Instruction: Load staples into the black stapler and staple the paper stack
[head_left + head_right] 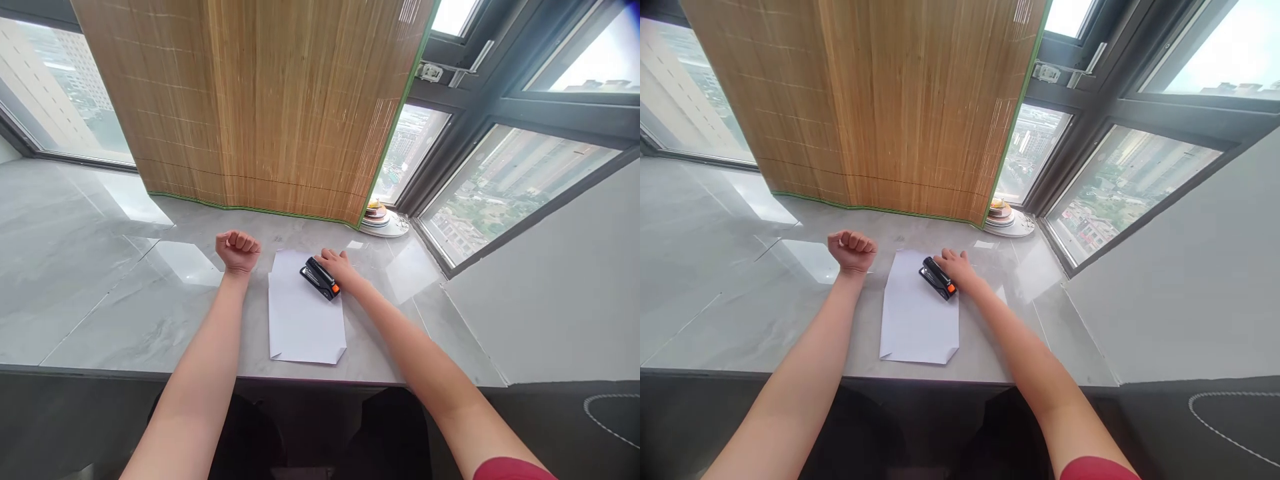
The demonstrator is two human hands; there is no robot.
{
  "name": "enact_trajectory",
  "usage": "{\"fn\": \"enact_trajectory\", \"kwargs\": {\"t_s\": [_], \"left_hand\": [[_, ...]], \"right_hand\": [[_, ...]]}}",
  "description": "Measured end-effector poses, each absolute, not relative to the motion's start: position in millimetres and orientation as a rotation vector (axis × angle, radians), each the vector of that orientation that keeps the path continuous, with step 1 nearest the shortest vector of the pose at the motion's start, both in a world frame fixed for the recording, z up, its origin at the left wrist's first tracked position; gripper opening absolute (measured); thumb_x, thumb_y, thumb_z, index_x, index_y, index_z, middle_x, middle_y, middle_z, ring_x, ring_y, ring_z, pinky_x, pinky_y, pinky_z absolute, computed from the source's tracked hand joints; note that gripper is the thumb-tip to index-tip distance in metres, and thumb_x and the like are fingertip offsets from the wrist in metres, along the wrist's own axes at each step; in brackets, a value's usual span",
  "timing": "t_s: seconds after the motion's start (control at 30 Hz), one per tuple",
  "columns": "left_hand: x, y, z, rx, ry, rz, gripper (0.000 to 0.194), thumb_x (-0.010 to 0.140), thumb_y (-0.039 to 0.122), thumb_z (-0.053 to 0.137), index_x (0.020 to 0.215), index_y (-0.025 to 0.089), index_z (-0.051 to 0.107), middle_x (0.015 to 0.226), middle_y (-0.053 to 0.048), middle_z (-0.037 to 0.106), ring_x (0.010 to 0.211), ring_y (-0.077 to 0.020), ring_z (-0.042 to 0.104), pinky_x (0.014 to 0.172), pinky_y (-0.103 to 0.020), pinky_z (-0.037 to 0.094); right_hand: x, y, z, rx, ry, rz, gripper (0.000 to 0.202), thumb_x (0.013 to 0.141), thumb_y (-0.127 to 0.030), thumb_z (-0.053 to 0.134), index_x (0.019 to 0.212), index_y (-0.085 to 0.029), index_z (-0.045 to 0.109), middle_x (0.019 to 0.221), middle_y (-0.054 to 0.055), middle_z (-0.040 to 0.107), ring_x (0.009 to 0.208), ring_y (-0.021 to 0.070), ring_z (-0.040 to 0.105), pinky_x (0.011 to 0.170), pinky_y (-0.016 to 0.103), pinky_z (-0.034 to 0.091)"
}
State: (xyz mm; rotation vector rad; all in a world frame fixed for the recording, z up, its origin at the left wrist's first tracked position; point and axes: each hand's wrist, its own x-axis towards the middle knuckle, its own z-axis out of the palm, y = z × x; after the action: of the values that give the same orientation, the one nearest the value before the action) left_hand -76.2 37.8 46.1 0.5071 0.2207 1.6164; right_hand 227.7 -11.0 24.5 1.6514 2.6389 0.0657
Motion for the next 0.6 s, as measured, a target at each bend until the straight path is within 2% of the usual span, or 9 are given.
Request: {"fn": "enact_trajectory", "kwargs": {"t_s": [0.23, 0.37, 0.6], "left_hand": [[-53.8, 38.3, 40.1, 0.641, 0.356, 1.336, 0.06, 0.089, 0.041, 0.056, 0.065, 0.023, 0.004, 0.058, 0.008, -0.001, 0.044, -0.0079, 0.006, 0.045, -0.026, 0.02], [-21.5, 31.2, 34.1, 1.017, 0.373, 1.044, 0.057, 0.077, 0.034, 0.066, 0.059, 0.023, 0.013, 0.059, 0.008, 0.006, 0.049, -0.0079, 0.011, 0.05, -0.028, 0.018], [8.5, 13.7, 29.9, 1.678, 0.465, 0.576, 0.051, 0.09, 0.036, 0.061, 0.058, 0.022, 0.024, 0.061, 0.004, 0.018, 0.058, -0.0109, 0.013, 0.058, -0.033, 0.011]], "right_hand": [[314.3, -43.1, 24.7, 1.756, 2.641, -0.049, 0.015, 0.106, -0.017, 0.046, 0.103, -0.024, 0.059, 0.111, 0.006, 0.058, 0.108, 0.0238, 0.055, 0.087, 0.035, 0.03], [334.0, -45.7, 19.9, 1.78, 2.687, -0.032, 0.013, 0.104, -0.017, 0.048, 0.101, -0.024, 0.058, 0.107, 0.005, 0.058, 0.106, 0.0232, 0.056, 0.088, 0.036, 0.03], [322.6, -43.2, 24.6, 1.904, 2.633, -0.045, 0.02, 0.108, -0.018, 0.041, 0.096, -0.023, 0.056, 0.103, 0.005, 0.059, 0.105, 0.0224, 0.057, 0.088, 0.034, 0.031]]}}
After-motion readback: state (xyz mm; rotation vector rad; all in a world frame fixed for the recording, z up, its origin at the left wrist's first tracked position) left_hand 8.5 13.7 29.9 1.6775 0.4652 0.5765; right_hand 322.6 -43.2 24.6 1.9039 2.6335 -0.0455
